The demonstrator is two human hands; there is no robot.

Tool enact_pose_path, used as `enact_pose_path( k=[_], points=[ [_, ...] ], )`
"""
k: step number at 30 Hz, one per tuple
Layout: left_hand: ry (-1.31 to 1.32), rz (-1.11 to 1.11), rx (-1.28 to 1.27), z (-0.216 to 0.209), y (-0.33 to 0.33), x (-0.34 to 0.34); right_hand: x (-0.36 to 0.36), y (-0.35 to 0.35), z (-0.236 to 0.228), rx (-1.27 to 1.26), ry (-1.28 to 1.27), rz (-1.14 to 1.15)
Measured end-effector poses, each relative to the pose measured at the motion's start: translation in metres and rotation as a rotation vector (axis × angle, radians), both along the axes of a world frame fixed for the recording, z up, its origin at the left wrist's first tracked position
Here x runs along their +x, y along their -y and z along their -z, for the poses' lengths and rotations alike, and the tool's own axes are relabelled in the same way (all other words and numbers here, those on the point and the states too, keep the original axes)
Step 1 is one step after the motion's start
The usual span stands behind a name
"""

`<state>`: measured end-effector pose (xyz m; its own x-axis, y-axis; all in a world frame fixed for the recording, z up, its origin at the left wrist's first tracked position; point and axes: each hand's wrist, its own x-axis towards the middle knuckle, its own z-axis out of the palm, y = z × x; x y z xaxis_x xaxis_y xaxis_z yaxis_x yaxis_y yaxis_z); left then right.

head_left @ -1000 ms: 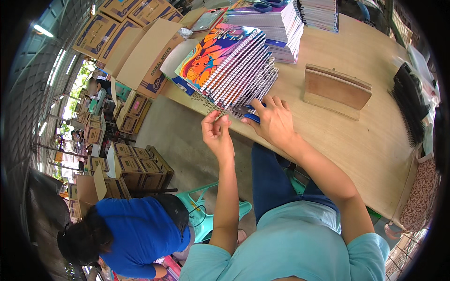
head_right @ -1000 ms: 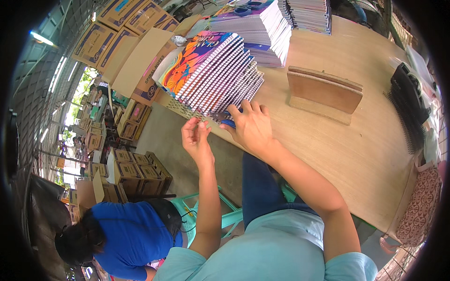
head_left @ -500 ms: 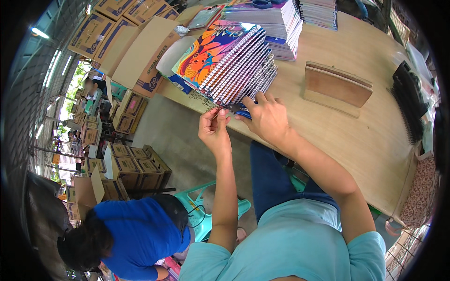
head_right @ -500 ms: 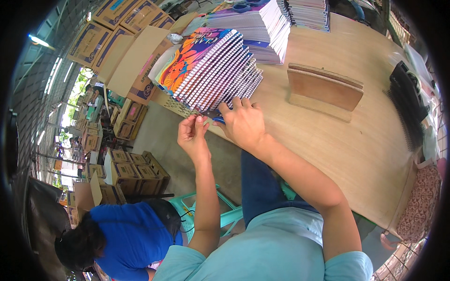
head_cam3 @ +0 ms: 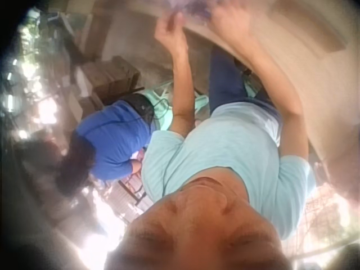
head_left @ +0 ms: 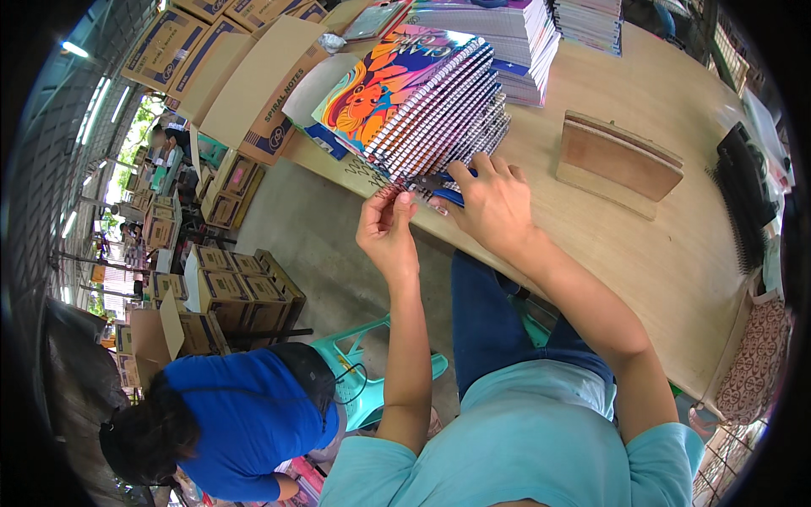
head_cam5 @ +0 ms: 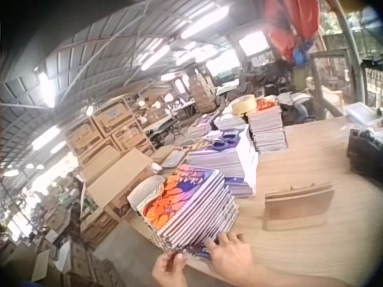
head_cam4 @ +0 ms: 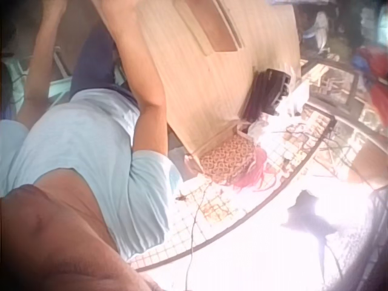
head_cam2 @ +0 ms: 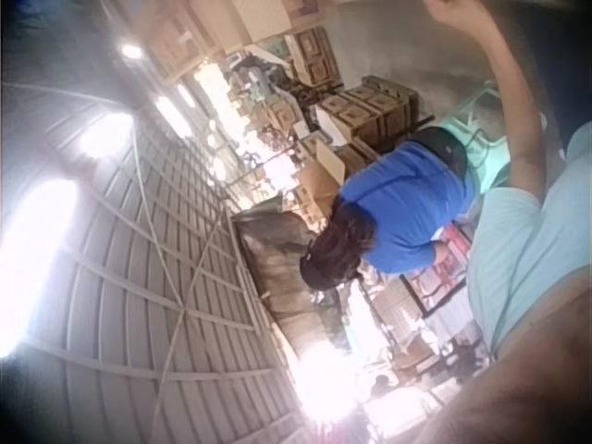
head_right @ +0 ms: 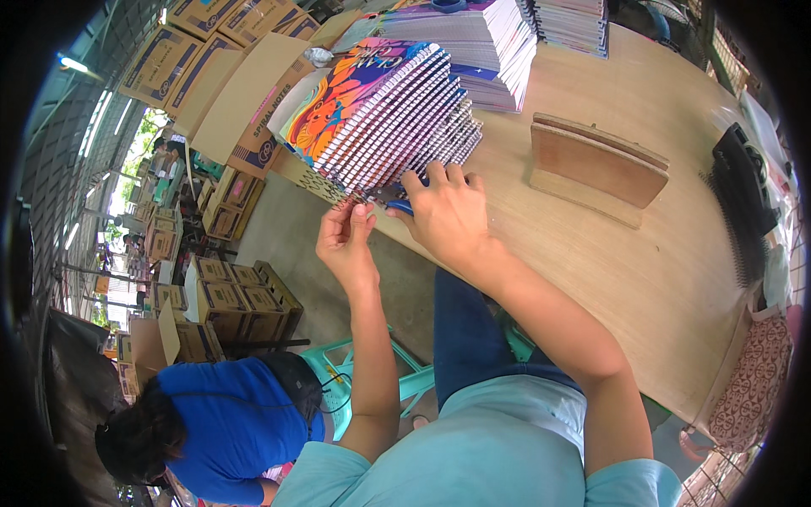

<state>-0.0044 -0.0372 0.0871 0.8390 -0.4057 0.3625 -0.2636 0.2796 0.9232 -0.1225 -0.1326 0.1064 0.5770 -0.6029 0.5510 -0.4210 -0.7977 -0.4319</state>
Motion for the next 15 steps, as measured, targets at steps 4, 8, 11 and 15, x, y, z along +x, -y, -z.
enact_pose_path(
  k=[4,8,11,15],
  points=[
    [-0.027,-0.015,0.03,-0.005,0.002,-0.002,0.001,0.004,-0.003,0.246,-0.121,-0.087],
    [-0.063,-0.012,0.031,-0.003,-0.001,-0.001,-0.004,0.006,-0.006,0.182,-0.073,-0.035],
    [-0.07,-0.006,0.016,-0.004,-0.005,0.0,-0.008,0.005,-0.005,0.014,0.014,0.025],
    [-0.09,0.025,0.014,-0.012,-0.001,-0.004,-0.002,0.005,-0.005,-0.046,0.037,0.029]
  ],
)
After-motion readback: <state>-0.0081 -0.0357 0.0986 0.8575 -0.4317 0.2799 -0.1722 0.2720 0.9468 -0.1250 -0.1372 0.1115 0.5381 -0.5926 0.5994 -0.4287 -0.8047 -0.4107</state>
